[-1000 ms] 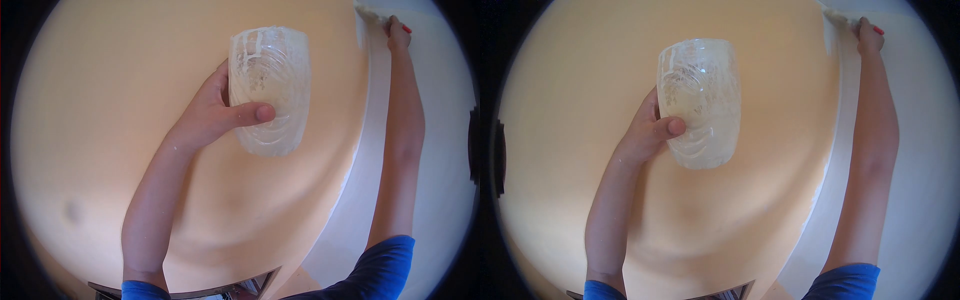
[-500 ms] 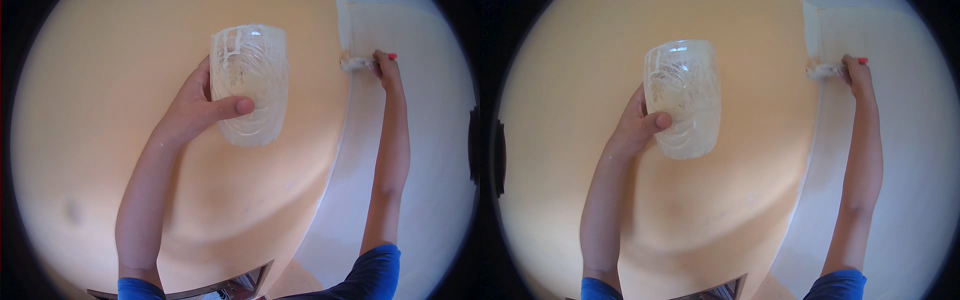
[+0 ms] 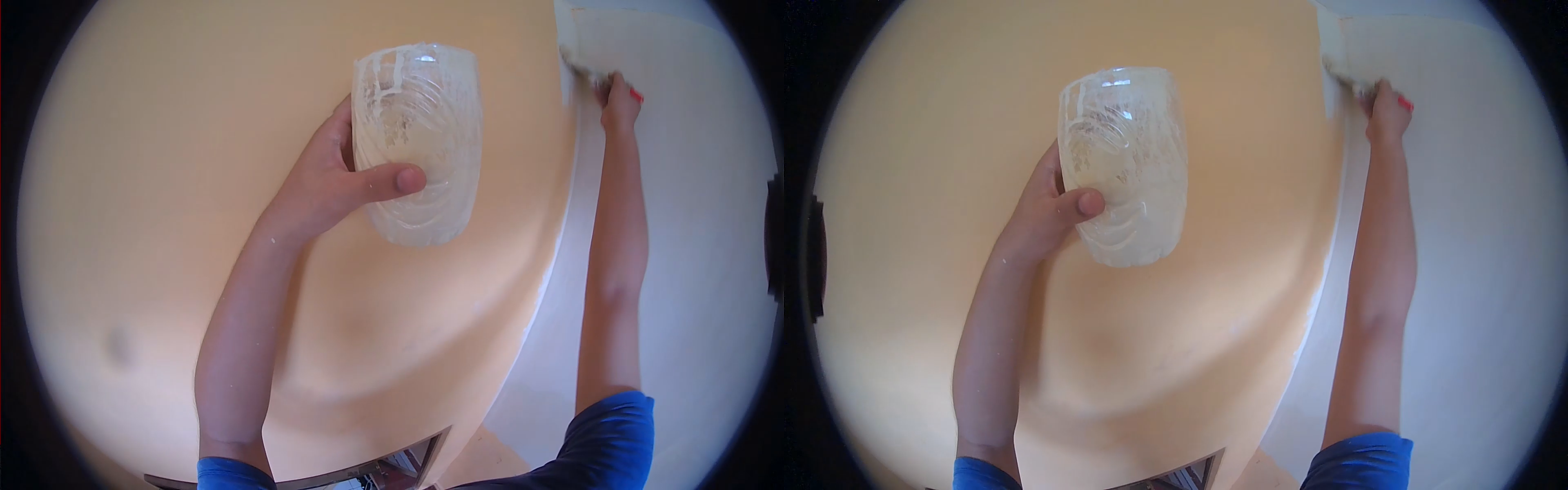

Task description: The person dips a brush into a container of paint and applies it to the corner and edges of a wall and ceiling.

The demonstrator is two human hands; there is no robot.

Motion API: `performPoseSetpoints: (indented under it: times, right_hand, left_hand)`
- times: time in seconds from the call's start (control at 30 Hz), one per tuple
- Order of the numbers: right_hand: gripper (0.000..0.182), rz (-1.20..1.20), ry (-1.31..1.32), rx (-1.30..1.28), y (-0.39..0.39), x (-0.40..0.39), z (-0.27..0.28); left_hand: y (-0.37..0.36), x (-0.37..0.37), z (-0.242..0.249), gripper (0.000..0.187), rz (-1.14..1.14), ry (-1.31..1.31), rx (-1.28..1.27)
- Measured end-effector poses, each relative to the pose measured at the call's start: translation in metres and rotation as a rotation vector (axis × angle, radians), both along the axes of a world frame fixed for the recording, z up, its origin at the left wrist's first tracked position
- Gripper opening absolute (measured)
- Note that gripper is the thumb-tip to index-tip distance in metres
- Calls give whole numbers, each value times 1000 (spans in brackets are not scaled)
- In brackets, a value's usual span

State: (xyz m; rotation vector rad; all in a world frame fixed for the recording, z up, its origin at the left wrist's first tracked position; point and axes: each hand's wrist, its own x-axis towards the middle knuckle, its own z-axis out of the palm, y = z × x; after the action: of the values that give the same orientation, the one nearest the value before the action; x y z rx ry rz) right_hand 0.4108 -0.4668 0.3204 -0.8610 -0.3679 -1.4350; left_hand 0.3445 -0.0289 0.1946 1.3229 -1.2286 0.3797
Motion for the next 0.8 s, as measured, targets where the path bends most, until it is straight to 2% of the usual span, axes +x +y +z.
performPoseSetpoints:
  times: [0.07, 0.13, 0.23, 0.27, 0.4, 0.47, 0.57, 0.7, 0.8]
  right_hand:
    - [13, -34, 57, 45, 3, -2, -52]
    - [13, -15, 221, 1, 12, -25, -92]
    - [14, -34, 305, 1, 13, -51, -96]
    - [14, -37, 302, 4, 9, -53, -87]
    - [17, 80, -109, -31, -7, -37, 3]
    - [21, 157, -194, 30, -3, -37, 55]
    - [26, 174, -223, 119, 18, -41, 94]
    - [27, 205, -245, 100, 23, -9, 107]
    - [29, 202, -229, 138, 33, -7, 65]
  left_hand:
    - [-1, 0, 0, 89, -7, -4, -2]
    - [0, -2, 0, 90, -4, -9, -7]
    - [1, -4, -1, 89, 3, -21, -13]
    - [2, -4, -1, 88, -4, -17, -6]
    - [1, 0, 1, 86, -39, -23, 5]
    - [0, 0, 1, 86, -33, -40, -4]
    - [-1, -6, 1, 86, -31, -36, -11]
    - [0, -17, 2, 86, 25, -44, 2]
    - [2, -21, 1, 87, 32, -38, 9]
